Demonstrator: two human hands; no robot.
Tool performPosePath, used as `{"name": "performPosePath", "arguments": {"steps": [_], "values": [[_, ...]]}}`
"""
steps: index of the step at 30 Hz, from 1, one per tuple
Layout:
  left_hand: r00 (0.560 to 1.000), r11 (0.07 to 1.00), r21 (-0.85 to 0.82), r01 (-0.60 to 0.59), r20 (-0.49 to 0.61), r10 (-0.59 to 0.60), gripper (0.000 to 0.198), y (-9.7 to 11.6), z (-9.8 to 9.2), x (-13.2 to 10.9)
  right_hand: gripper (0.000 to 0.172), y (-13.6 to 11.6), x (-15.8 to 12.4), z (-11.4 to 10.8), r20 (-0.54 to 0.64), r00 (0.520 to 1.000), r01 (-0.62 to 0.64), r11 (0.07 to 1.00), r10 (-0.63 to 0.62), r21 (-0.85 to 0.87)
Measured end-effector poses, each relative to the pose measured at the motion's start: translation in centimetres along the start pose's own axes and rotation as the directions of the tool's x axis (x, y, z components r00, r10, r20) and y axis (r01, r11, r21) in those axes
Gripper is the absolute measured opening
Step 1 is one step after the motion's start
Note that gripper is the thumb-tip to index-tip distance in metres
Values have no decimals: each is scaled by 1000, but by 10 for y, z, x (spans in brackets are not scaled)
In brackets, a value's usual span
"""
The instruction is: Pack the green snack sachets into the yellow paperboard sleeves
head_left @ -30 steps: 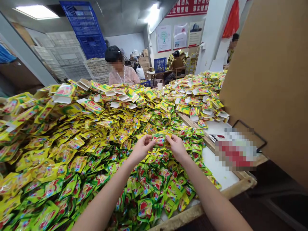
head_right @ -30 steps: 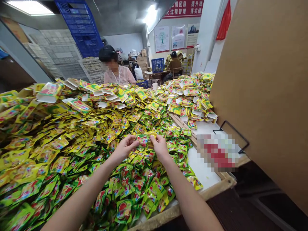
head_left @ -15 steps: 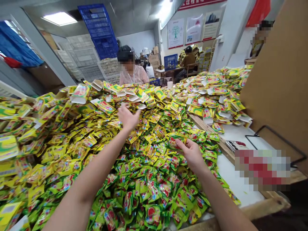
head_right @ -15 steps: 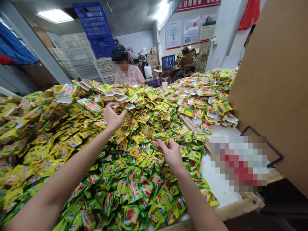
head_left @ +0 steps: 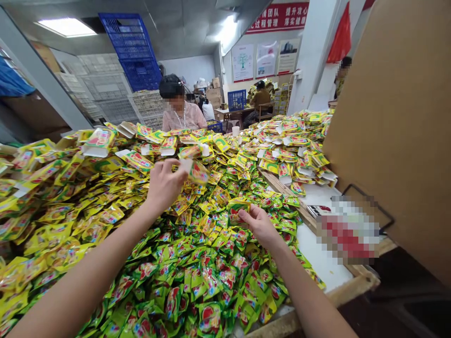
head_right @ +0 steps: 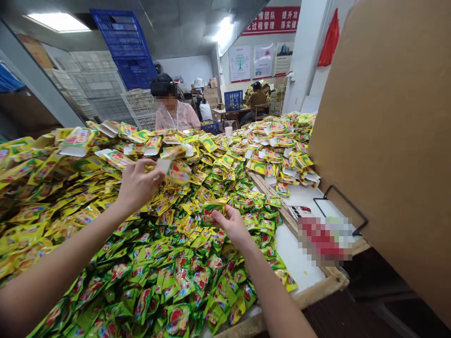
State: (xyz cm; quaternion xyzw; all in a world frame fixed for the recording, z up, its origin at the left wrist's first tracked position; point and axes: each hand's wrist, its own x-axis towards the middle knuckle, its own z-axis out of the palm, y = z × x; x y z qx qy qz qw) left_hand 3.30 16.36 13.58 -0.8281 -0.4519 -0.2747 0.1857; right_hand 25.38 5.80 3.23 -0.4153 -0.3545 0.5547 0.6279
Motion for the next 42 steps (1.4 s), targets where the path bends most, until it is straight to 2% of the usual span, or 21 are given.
{"name": "performPosePath", "arguments": {"steps": [2, 4, 6, 8, 10, 11, 13, 14, 16, 18, 20, 22, 24, 26, 28, 30, 31, 33, 36, 39, 42], "values": [[980, 977, -120, -175, 80, 185, 19, 11, -17, -31, 47, 0, -6, 2, 161, 986, -51, 998, 45, 37], [962, 940, -262, -220, 99, 253, 20, 24, -27, -61, 44, 2, -12, 4, 347, 934, -96, 995, 85, 15], [983, 919, -374, -127, 78, 168, 19, 36, -29, -86, 40, 4, -17, 6, 483, 869, -92, 994, 111, -63], [994, 857, -504, 106, 53, -91, 16, 49, -22, -104, 36, 8, -21, 12, 524, 847, -21, 992, 85, -127], [932, 641, -685, 346, 172, -319, 32, 63, -10, -117, 31, 14, -26, 22, 467, 883, 151, 970, -46, -191], [899, 484, -764, 427, 298, -323, 40, 69, -4, -122, 27, 18, -29, 27, 430, 891, 272, 928, -144, -253], [855, 196, -836, 513, 476, -206, 51, 81, 6, -129, 19, 26, -39, 38, 426, 847, 496, 762, -319, -416], [845, 101, -844, 527, 507, -172, 53, 86, 10, -132, 18, 30, -46, 41, 466, 811, 569, 660, -354, -490], [835, 38, -851, 524, 505, -220, 54, 90, 13, -136, 20, 34, -61, 44, 577, 760, 639, 505, -300, -580], [819, 112, -838, 534, 479, -318, 49, 88, 13, -140, 18, 29, -74, 40, 663, 731, 653, 447, -161, -612], [808, 293, -776, 558, 428, -404, 44, 82, 12, -145, 14, 16, -82, 34, 671, 736, 627, 465, -90, -625], [822, 532, -638, 556, 329, -465, 41, 75, 12, -151, 14, -1, -83, 31, 573, 805, 548, 563, -154, -618], [868, 731, -471, 494, 223, -444, 40, 72, 12, -158, 16, -13, -80, 37, 381, 878, 470, 665, -288, -580], [919, 839, -376, 394, 142, -368, 42, 72, 12, -164, 18, -17, -75, 48, 226, 867, 488, 661, -444, -570], [948, 879, -356, 316, 73, -311, 45, 75, 11, -167, 17, -15, -71, 61, 213, 770, 579, 517, -602, -630], [955, 894, -349, 280, 10, -296, 46, 77, 10, -169, 14, -11, -68, 70, 329, 688, 649, 347, -647, -677], [956, 900, -342, 272, -11, -293, 45, 78, 9, -170, 13, -11, -68, 72, 400, 681, 666, 291, -614, -687], [961, 913, -319, 255, -20, -276, 42, 79, 9, -171, 13, -15, -66, 71, 501, 722, 661, 262, -477, -703], [975, 928, -300, 219, 23, -222, 36, 82, 10, -173, 14, -25, -60, 67, 531, 807, 589, 311, -258, -746], [977, 923, -319, 214, 62, -205, 35, 85, 11, -174, 8, -27, -54, 66, 514, 852, 503, 428, -100, -751], [967, 886, -390, 252, 65, -246, 38, 86, 9, -173, 25, -15, -53, 67, 399, 908, 384, 640, -130, -665]]}}
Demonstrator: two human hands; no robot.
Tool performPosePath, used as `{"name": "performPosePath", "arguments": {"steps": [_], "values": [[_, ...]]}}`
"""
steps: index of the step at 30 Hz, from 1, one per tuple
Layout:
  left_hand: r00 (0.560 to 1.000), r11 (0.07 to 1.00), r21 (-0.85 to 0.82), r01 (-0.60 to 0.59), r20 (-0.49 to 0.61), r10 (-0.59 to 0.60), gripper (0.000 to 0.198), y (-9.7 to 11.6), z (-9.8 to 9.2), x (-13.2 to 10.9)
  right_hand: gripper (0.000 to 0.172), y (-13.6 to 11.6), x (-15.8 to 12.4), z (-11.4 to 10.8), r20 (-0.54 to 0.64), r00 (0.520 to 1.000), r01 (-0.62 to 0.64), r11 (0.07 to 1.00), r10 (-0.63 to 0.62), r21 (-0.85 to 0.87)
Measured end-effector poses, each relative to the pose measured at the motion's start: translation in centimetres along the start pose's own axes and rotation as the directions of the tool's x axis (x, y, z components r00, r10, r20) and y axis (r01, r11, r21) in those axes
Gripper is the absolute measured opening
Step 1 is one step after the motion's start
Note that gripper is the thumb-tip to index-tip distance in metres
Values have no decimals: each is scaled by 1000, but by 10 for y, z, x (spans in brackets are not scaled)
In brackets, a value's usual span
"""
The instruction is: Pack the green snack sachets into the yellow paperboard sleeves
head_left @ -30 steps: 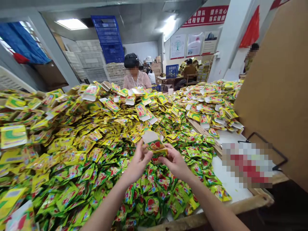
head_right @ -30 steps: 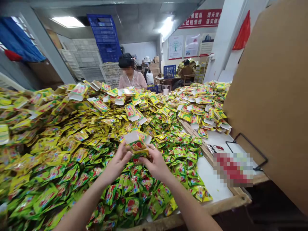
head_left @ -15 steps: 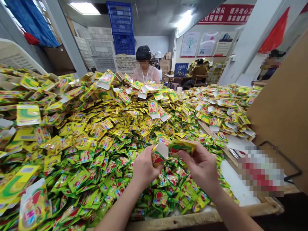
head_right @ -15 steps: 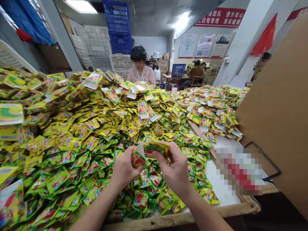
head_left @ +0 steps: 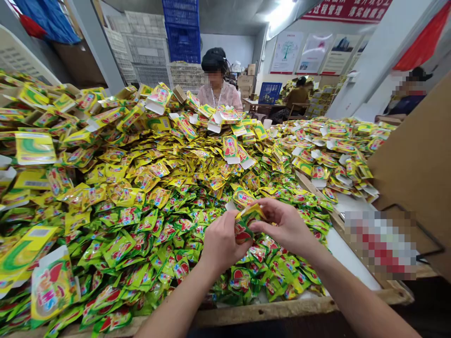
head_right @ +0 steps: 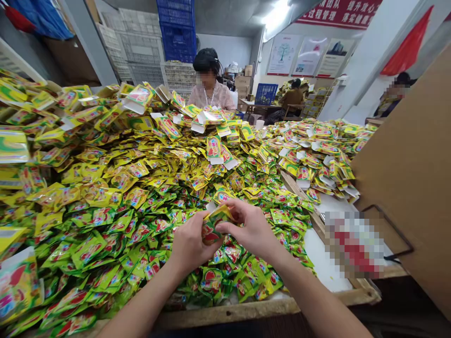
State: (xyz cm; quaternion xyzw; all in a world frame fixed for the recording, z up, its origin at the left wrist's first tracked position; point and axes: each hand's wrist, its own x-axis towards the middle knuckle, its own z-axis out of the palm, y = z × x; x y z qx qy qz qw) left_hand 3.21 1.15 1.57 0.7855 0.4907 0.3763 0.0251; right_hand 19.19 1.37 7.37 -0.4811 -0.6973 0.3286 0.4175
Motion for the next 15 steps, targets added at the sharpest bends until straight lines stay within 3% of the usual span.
{"name": "performPosePath", "arguments": {"steps": [2, 4, 5, 7, 9, 12, 15], "values": [[999, 998, -56, 34, -26, -35, 41, 0, -1, 1, 32, 5, -2, 10, -213, 977, 23, 998, -8, 66], [997, 995, -78, 61, -46, -65, 43, 0, -2, 1, 25, 7, -4, 18, -382, 918, 99, 995, -103, -29], [996, 995, -76, 70, -55, -75, 43, 0, -2, 1, 20, 8, -5, 21, -413, 895, 140, 985, -169, -100], [994, 995, -62, 74, -71, -78, 42, -1, -1, 0, 13, 7, -6, 23, -378, 882, 207, 952, -282, -227], [995, 997, -51, 61, -79, -65, 39, -2, -2, 0, 9, 5, -7, 23, -271, 907, 238, 922, -323, -305], [997, 998, -44, 48, -63, -51, 36, -2, -1, -1, 12, 1, -10, 25, -106, 957, 222, 916, -270, -334], [997, 998, -29, 61, -36, -62, 32, -2, 0, -2, 14, -2, -12, 31, -16, 983, 169, 937, -182, -306]]}}
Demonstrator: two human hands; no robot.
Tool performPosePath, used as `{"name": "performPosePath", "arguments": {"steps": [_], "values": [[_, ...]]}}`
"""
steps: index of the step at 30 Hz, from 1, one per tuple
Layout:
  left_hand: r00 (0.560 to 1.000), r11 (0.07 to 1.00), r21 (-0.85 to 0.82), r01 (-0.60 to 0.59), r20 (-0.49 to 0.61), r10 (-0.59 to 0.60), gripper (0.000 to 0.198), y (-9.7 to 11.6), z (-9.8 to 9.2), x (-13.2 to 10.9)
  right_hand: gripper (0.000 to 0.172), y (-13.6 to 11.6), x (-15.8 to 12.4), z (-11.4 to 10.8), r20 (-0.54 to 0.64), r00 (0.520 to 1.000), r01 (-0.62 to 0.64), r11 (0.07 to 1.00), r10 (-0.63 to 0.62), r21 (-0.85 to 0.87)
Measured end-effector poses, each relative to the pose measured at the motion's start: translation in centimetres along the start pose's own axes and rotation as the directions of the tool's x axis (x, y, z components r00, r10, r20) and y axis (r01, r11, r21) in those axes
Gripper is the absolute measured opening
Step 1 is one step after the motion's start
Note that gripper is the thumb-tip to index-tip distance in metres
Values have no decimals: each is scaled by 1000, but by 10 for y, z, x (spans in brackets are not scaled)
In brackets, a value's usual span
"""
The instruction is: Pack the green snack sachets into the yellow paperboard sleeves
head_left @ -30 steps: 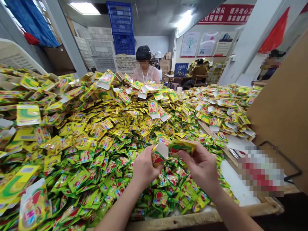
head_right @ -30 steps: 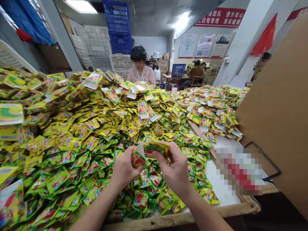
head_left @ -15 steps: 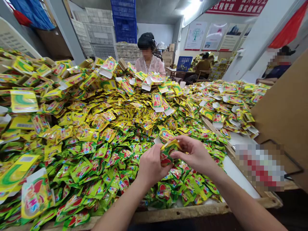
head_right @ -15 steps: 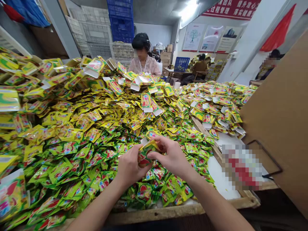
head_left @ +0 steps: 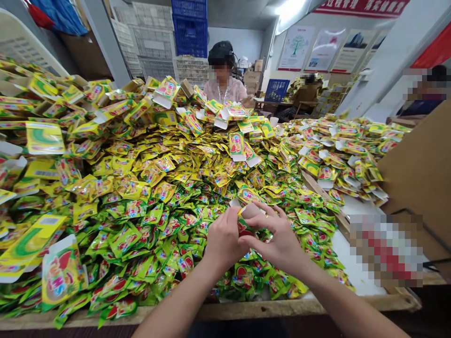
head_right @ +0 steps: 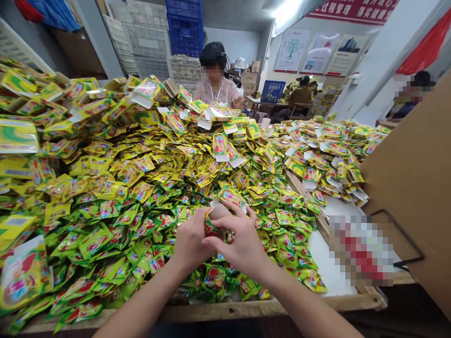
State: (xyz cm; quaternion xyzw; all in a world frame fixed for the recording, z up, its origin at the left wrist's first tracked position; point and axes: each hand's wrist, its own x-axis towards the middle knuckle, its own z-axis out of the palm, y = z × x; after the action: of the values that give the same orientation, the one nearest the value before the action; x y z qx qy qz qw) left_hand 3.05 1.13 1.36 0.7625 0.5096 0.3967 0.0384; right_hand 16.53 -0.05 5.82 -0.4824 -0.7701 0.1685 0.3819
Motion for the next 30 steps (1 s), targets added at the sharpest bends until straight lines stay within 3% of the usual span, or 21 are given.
{"name": "performPosePath", "arguments": {"steps": [3, 6, 8, 11, 14, 20, 23, 26, 28, 30], "values": [[999, 999, -12, -33, 21, 33, 32, 1, 1, 0, 6, 1, -1, 5, 70, 996, -59, 998, 56, 36], [997, 997, -38, -74, -7, 74, 35, 1, -4, 3, 5, 9, 0, 0, 13, 990, -138, 980, 138, 143], [1000, 994, -111, -13, -29, 10, 52, 2, -9, 7, 14, 14, 1, -10, -95, 963, -219, 940, 251, 262], [985, 900, -409, 154, 138, -106, 65, 2, -13, 10, 26, 16, 0, -26, -127, 922, -291, 871, 365, 396], [965, 778, -583, 234, 240, -110, 51, 3, -9, 8, 29, 10, -2, -32, 25, 944, -308, 853, 328, 422], [975, 757, -615, 221, 157, -157, 38, 5, -1, 3, 33, 12, -1, -27, 125, 957, -289, 879, 261, 379], [982, 780, -597, 188, 95, -165, 31, 7, 0, 1, 33, 18, -2, -22, 178, 945, -328, 796, 275, 508], [983, 809, -561, 176, 65, -170, 30, 10, 1, 0, 34, 25, -7, -14, 201, 919, -381, 641, 338, 666], [969, 778, -578, 245, 146, -197, 30, 11, 2, 2, 34, 29, -11, -9, 165, 900, -384, 556, 402, 738], [935, 677, -645, 354, 274, -227, 29, 10, 3, 5, 32, 32, -14, -5, 105, 885, -368, 541, 454, 757]]}}
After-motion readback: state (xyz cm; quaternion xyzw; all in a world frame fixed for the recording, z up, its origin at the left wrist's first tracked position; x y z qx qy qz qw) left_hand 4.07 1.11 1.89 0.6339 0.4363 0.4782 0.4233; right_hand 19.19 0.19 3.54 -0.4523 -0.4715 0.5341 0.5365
